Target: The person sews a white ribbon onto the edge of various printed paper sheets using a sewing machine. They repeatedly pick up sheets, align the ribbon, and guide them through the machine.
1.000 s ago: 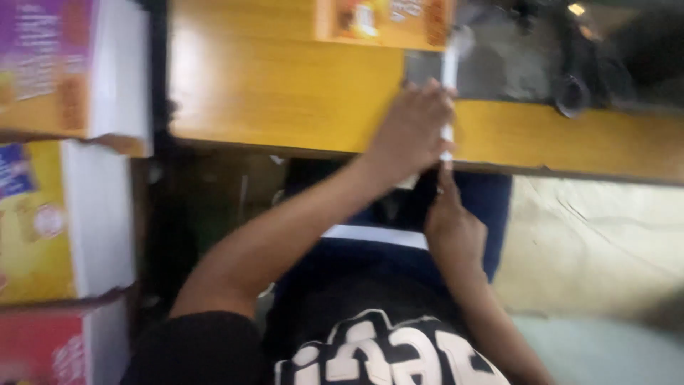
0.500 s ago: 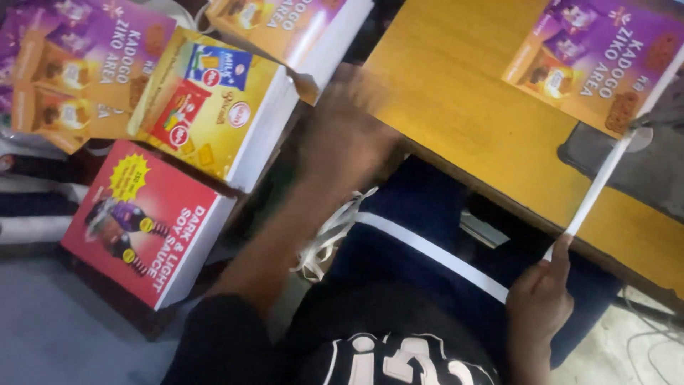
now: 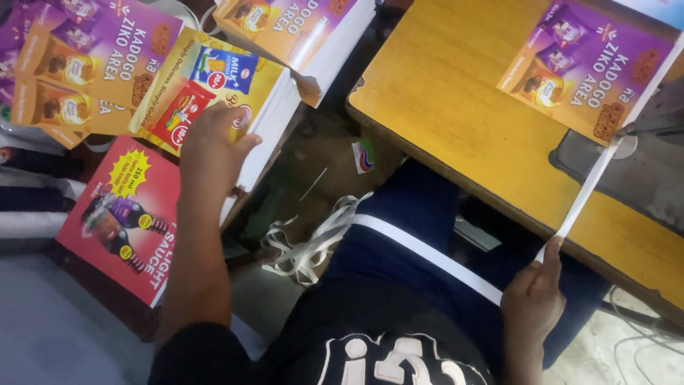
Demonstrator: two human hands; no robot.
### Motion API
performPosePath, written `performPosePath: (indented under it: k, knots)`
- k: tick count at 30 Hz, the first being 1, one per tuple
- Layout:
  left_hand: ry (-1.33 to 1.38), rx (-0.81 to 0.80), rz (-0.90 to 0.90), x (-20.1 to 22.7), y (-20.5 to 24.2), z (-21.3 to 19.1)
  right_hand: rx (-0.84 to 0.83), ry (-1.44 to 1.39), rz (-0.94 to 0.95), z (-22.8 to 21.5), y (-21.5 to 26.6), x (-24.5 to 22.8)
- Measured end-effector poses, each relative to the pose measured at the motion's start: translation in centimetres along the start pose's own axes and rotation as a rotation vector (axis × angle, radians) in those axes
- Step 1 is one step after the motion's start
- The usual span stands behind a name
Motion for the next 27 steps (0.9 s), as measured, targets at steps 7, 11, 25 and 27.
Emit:
performPosePath:
  k: [7,11,25,27]
  knots:
    - [0.250,-0.115,-0.248,0.3,0.4,-3.5,-0.053,-0.043,0.041,0.2,-0.1,0.5]
    - [-0.043,0.585,-0.033,-1.4,-1.0,-4.0,-0.076,-0.041,0.167,-0.1,-0.4,0.5]
    - [-0.102,0.184,0.716,41.4,4.8,12.8,-0.149,-0.270,0.472,-2.5,-1.6,-1.0]
    - [-0.051,-0.105,0.774,44.7,6.7,15.1,-0.188,-0.297,0.545,-2.6,-2.0,-0.8]
Point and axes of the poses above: each hand's wrist, its own y-axis away from the middle knuckle, its own z-axis out of the palm, x = y × z, the point moved 6 cm from there along -y, towards the middle knuckle, and after that the axes turned 8 degrees about -y, right-handed, at the moved point
